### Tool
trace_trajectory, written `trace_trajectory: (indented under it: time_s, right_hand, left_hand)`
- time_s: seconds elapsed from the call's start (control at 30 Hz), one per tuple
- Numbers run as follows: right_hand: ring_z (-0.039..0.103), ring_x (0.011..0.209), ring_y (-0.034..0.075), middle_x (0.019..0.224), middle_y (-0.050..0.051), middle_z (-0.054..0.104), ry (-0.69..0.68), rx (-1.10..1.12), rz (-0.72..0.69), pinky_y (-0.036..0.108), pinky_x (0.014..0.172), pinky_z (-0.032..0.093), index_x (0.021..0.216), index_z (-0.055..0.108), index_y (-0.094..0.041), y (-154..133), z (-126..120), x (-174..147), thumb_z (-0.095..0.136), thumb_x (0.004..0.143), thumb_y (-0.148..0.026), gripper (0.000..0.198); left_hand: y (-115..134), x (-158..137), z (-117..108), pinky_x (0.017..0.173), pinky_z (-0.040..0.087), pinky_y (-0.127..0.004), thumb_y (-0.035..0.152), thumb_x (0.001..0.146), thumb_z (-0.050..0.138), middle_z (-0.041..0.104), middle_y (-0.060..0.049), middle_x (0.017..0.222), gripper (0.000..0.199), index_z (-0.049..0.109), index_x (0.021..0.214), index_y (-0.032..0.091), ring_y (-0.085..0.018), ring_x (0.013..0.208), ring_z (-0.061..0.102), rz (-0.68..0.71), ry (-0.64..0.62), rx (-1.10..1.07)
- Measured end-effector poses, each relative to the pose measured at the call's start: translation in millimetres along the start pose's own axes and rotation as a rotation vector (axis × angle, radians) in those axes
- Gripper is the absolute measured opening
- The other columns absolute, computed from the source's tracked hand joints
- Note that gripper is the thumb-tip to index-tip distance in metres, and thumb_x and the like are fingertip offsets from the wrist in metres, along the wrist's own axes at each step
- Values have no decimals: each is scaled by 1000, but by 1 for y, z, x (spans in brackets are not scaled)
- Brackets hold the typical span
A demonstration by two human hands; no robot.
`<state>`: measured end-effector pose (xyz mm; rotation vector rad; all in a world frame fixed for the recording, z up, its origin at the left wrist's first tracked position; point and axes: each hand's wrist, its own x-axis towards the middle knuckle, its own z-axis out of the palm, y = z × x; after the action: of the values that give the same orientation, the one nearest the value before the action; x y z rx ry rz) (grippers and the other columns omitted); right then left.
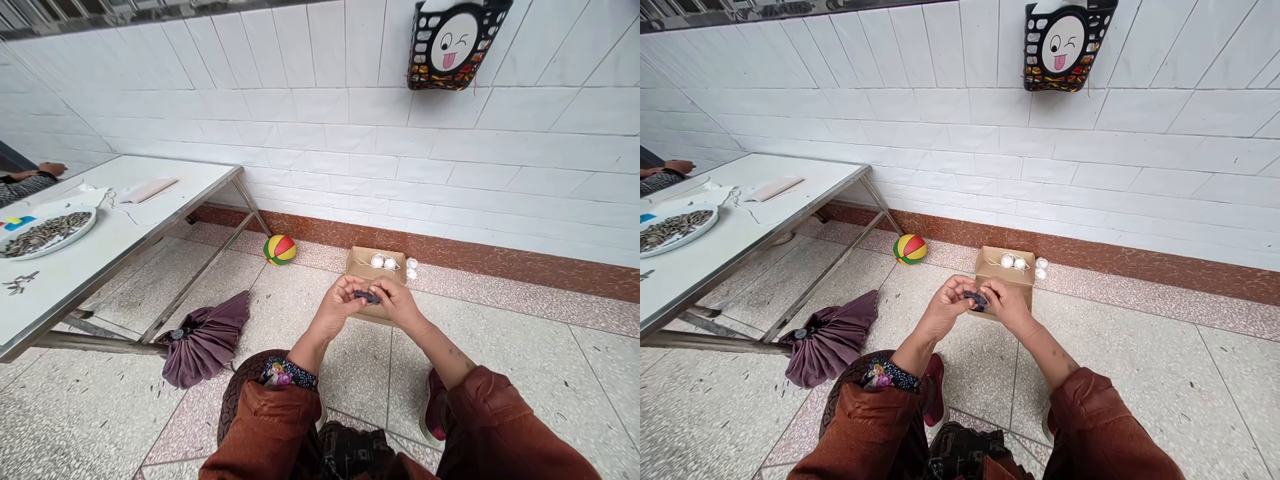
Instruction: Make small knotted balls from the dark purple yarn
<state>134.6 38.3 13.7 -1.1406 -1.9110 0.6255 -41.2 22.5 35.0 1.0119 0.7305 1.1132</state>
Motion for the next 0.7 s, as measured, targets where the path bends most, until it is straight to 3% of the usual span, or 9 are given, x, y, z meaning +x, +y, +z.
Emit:
trace_trajectory:
  time_s: [0.1,0.23,0.3,0.43,0.57,0.7]
  right_hand:
    - [62,72,18,79,3,66,-87,-55,6,29,66,47,93,61,-20,4,11,-10,41,100,-30,24]
    - [63,75,18,83,4,67,-265,-140,-137,28,68,48,94,61,-21,-5,12,-20,38,103,-31,27]
    - [63,78,18,87,5,67,-275,-166,-204,30,71,49,96,62,-21,-13,5,-20,38,103,-32,27]
    - [63,82,20,87,6,66,-106,-156,-197,31,75,49,94,64,-22,-20,-12,-7,41,102,-34,28]
    - [61,75,18,81,4,64,61,-37,-55,29,71,49,88,63,-21,-10,-11,2,45,100,-34,25]
    - [59,67,16,77,2,64,-32,-17,12,28,64,47,91,60,-21,-1,8,-7,43,100,-31,22]
  left_hand:
    - [2,3,-3,73,46,-25,22,68,80,65,0,86,34,62,97,18,-10,74,60,44,128,-29]
    - [2,9,-7,73,45,-23,18,67,78,63,0,84,28,63,91,17,-10,76,59,134,263,93]
    - [2,10,-7,73,44,-23,14,65,76,63,1,84,28,62,90,18,-10,77,59,161,291,188]
    - [0,7,-4,67,42,-22,13,65,74,62,2,77,23,60,83,17,-9,70,57,114,191,316]
    - [1,0,0,71,45,-24,17,66,78,64,0,83,31,58,90,17,-10,74,59,23,30,145]
    - [4,2,-2,74,46,-24,20,69,79,66,0,86,38,56,100,19,-10,75,61,56,79,7]
